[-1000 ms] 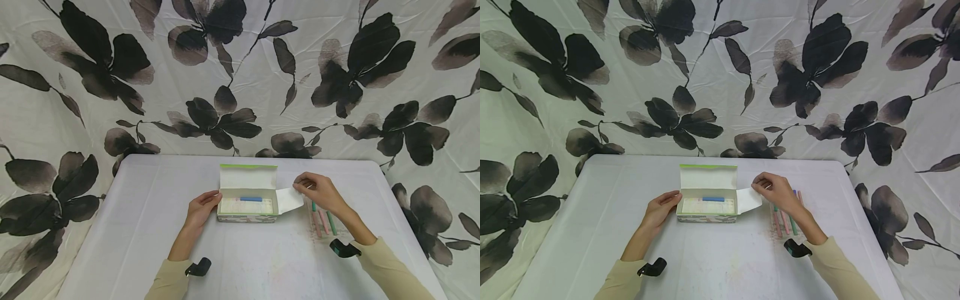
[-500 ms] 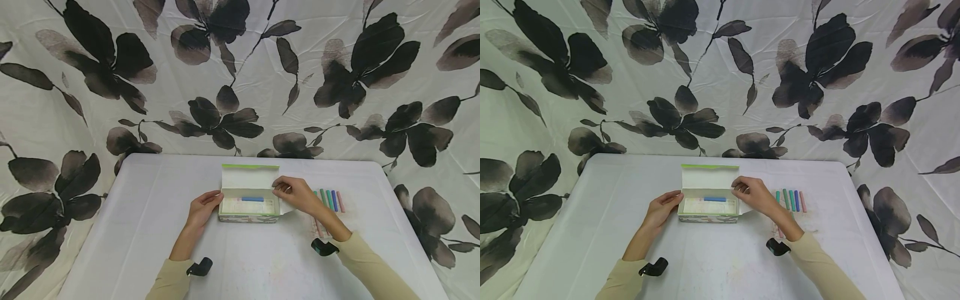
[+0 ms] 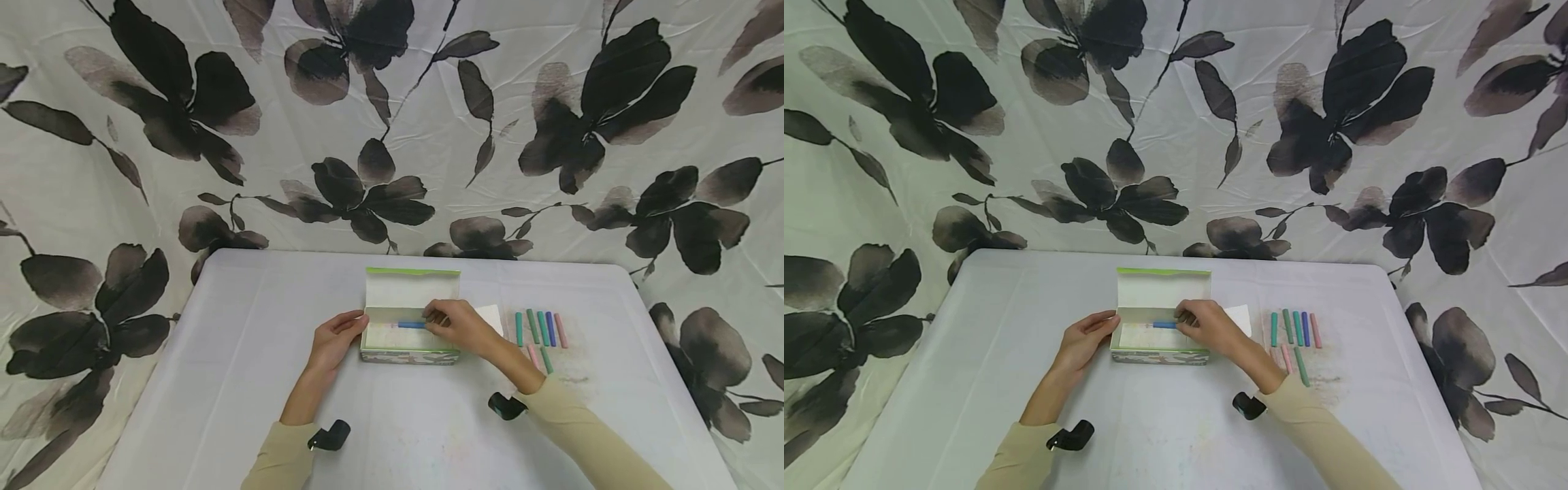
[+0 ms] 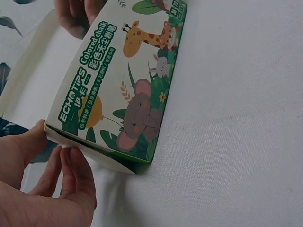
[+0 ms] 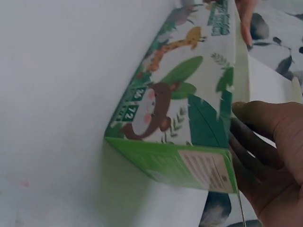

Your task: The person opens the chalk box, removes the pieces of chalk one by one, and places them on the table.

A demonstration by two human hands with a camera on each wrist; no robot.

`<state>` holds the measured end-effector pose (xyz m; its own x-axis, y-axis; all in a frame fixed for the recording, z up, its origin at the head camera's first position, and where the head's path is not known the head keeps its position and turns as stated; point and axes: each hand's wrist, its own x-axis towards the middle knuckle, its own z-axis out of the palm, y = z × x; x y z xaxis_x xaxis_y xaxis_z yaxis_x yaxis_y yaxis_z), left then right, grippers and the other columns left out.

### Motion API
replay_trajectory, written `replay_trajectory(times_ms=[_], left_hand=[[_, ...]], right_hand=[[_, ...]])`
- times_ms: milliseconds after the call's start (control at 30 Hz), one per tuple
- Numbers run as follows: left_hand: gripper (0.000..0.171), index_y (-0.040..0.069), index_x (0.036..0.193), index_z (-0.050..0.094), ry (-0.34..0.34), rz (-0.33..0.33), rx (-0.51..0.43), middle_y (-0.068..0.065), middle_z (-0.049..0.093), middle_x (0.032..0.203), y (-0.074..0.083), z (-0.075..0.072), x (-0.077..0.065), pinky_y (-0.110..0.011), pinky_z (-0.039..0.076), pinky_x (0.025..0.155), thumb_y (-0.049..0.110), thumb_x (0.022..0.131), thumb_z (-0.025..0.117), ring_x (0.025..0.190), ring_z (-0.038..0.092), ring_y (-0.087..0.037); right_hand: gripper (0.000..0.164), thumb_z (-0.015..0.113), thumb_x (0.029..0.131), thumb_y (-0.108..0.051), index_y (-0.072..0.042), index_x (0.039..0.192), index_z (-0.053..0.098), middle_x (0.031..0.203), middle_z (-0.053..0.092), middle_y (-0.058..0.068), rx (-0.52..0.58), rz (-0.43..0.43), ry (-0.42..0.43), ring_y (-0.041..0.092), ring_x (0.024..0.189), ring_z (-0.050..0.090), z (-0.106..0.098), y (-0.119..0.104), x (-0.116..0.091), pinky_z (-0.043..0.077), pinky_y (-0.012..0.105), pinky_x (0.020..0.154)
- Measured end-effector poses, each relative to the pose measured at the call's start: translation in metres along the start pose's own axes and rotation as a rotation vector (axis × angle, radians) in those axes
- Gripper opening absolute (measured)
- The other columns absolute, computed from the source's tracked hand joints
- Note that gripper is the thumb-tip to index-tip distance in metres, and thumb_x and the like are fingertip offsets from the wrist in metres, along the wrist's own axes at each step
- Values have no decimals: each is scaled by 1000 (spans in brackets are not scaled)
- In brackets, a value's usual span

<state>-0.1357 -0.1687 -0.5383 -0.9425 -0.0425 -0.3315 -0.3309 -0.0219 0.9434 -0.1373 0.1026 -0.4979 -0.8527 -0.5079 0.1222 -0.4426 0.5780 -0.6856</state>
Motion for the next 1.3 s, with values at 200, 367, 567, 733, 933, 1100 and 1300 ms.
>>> replay_trajectory(times_ms=[200,367,567,733,933,1100,1300], left_hand=[[42,0,126,69,-1,-7,-3,-10,73,109,1,1,0,-18,54,80,21,92,81,96,68,-14],[43,0,128,68,-6,-6,-8,-7,73,106,2,2,-1,-17,53,78,20,92,81,94,67,-12],[42,-1,127,68,4,-2,-2,-7,73,104,4,4,-1,-16,53,77,19,92,80,94,67,-13],[43,0,127,68,6,-11,5,-9,72,107,5,5,-2,-16,52,77,21,92,81,98,67,-17],[43,1,128,68,11,-20,11,-7,72,105,6,4,-2,-16,52,76,21,92,81,95,66,-14],[42,0,127,69,14,-15,4,-7,72,103,4,3,-2,-16,53,76,20,92,81,95,67,-15],[41,-1,126,69,11,-3,-4,-8,73,104,3,2,-1,-16,53,75,18,92,80,99,68,-21]], right_hand=[[17,74,92,1,5,109,70,102,73,14,-104,-6,-43,23,91,70,15,-4,7,58,32,80],[20,76,91,-1,4,110,70,107,73,14,-208,26,-62,27,99,69,23,-8,8,57,41,87],[26,76,90,2,7,115,70,113,72,19,-254,71,-103,32,106,69,27,-10,12,56,44,90],[29,73,91,6,11,119,69,116,71,22,-250,116,-146,32,105,69,26,-15,15,57,44,89],[25,73,90,7,9,115,70,108,72,20,-315,115,-170,24,90,67,27,-20,18,57,40,79],[23,75,89,7,6,112,71,103,71,16,-379,81,-178,21,83,62,29,-22,21,55,39,75],[16,78,86,4,-2,100,74,91,72,9,-675,-97,-166,21,80,69,34,-19,24,57,33,69]])
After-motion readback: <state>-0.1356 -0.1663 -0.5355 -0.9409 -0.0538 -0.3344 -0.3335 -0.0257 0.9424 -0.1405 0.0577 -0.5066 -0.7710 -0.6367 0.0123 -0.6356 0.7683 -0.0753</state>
